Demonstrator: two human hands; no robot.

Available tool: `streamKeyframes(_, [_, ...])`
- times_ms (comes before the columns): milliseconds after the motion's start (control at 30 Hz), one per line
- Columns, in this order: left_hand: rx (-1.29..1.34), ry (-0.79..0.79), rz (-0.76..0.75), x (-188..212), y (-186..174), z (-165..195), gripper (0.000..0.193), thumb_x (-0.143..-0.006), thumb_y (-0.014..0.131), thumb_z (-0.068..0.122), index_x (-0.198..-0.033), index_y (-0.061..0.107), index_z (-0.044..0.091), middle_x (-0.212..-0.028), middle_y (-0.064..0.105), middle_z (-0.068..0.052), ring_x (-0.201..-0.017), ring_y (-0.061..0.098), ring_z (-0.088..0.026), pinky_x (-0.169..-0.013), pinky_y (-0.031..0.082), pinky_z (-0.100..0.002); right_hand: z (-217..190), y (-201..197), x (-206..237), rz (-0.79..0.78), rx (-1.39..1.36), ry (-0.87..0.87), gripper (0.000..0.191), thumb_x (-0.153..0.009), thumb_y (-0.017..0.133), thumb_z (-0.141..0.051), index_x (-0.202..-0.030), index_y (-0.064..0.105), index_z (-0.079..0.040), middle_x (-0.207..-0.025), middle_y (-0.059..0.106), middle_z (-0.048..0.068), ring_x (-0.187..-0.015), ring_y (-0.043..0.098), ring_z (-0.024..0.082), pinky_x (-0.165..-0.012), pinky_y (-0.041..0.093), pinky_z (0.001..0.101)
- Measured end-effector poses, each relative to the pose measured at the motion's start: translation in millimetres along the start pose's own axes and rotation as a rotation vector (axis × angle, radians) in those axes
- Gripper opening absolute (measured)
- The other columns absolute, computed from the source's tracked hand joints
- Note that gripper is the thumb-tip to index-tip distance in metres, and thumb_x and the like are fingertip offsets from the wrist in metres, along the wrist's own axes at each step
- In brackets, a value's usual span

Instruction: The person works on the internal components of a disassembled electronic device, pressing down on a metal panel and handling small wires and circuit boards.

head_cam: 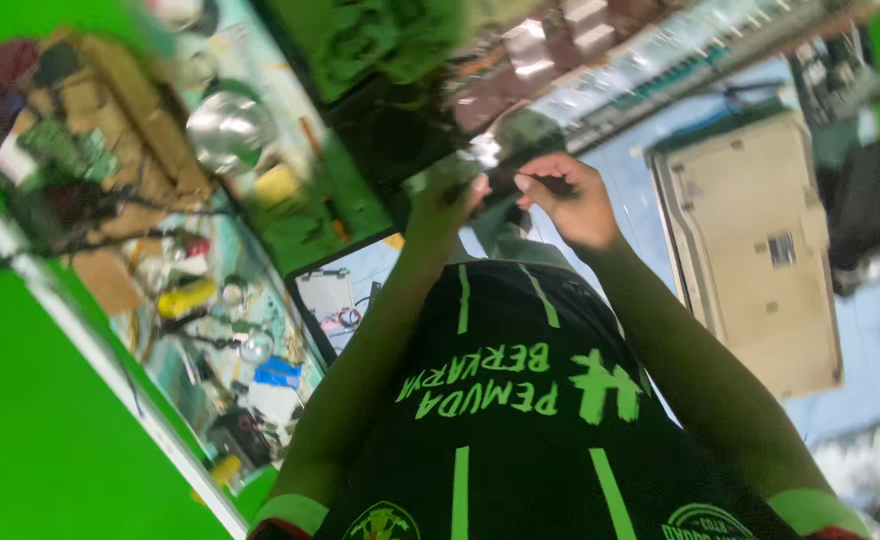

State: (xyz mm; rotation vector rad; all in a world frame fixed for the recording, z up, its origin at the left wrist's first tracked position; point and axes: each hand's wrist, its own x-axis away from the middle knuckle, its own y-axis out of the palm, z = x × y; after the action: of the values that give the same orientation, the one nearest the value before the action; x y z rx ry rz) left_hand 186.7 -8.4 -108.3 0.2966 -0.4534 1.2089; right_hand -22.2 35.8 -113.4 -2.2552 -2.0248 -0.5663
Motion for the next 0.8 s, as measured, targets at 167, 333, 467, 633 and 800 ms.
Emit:
streamKeyframes(167, [0.295, 0.17, 0.052, 3.2, -39.5, 4.0, 0.025, -0.099, 0.07, 0.019, -0.115, 0.07, 0.0, -0.096, 0.071, -0.003, -0.086, 0.065, -0.009, -0.08, 0.054, -0.027, -26.6, 55.8, -32.1, -0.168, 0.101, -0.043, 0.011, -0.1, 0.073, -0.004, -0.107, 0.065, -0.001, -0.095, 0.072, 0.005, -0.083, 0.068, 0.011, -0.076, 0.057, 0.0262])
streamKeyframes(333, [0.489, 0.228, 0.151, 18.4, -93.6, 13.2, 0.023, -0.101, 0.067, 0.019, -0.113, 0.069, -0.001, -0.1, 0.075, -0.006, -0.09, 0.071, -0.013, -0.084, 0.057, -0.03, -42.7, 129.2, -56.5, -0.329, 0.104, -0.069, 0.009, -0.099, 0.071, 0.0, -0.107, 0.066, 0.0, -0.1, 0.073, 0.007, -0.087, 0.07, 0.011, -0.081, 0.057, 0.0258])
streamKeyframes(467, [0.547, 0.187, 0.209, 29.0, -146.1, 12.6, 0.023, -0.106, 0.064, 0.02, -0.113, 0.069, -0.002, -0.097, 0.073, -0.008, -0.087, 0.068, -0.015, -0.08, 0.055, -0.03, -43.1, 188.0, -68.2, -0.371, 0.1, -0.088, 0.007, -0.101, 0.068, 0.001, -0.107, 0.065, 0.0, -0.096, 0.073, 0.008, -0.085, 0.071, 0.012, -0.08, 0.058, 0.0266])
streamKeyframes(633, [0.383, 0.252, 0.23, 36.6, -217.9, 17.6, 0.026, -0.103, 0.065, 0.021, -0.116, 0.067, -0.002, -0.105, 0.074, -0.01, -0.094, 0.071, -0.016, -0.084, 0.059, -0.031, -34.4, 259.1, -76.3, -0.397, 0.073, -0.11, 0.01, -0.1, 0.069, 0.001, -0.107, 0.062, 0.001, -0.098, 0.073, 0.008, -0.085, 0.071, 0.013, -0.079, 0.058, 0.0263])
streamKeyframes(800, [0.398, 0.377, 0.188, 44.3, -264.6, 27.7, 0.032, -0.105, 0.061, 0.022, -0.123, 0.066, -0.004, -0.111, 0.074, -0.011, -0.1, 0.072, -0.015, -0.09, 0.059, -0.03, -27.8, 316.7, -81.5, -0.308, 0.067, -0.133, 0.009, -0.1, 0.07, -0.001, -0.107, 0.065, 0.001, -0.096, 0.073, 0.008, -0.084, 0.07, 0.012, -0.075, 0.058, 0.0266])
